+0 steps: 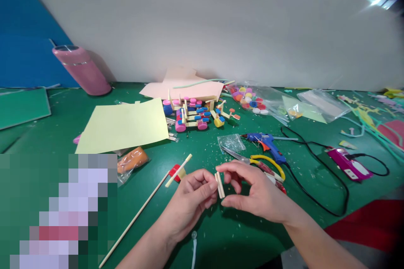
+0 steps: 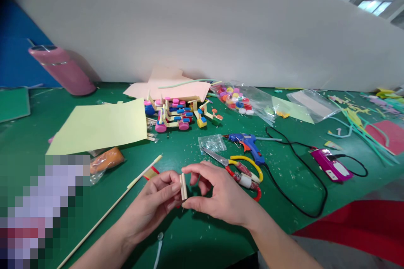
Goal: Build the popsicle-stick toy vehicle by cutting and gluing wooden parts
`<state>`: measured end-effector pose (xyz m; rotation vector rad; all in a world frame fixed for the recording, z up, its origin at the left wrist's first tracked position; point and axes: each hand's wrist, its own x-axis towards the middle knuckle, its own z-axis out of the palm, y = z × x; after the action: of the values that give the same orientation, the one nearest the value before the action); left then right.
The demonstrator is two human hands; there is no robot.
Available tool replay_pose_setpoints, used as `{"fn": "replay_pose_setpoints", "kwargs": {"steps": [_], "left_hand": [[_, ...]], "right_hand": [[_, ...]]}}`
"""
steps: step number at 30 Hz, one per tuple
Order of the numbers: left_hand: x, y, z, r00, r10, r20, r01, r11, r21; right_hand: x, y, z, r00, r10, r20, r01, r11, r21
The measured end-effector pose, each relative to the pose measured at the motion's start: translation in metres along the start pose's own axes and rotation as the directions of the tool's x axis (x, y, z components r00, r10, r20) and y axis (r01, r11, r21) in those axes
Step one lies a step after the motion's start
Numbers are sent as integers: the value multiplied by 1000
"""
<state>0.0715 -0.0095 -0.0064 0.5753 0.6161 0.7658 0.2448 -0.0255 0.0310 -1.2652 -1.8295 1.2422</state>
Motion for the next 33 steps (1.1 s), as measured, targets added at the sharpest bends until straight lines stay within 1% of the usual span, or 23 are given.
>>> {"fn": "replay_pose_setpoints", "kwargs": {"steps": [12,33], "left_hand": [[0,-1,0,1000,-4,2,4,1000,4],[0,0,2,1000,-1,7,1,1000,0]], "right_hand": [[0,1,2,999,-30,-24,30,1000,-11],[1,-1,3,999,-29,-24,29,1000,5]]}}
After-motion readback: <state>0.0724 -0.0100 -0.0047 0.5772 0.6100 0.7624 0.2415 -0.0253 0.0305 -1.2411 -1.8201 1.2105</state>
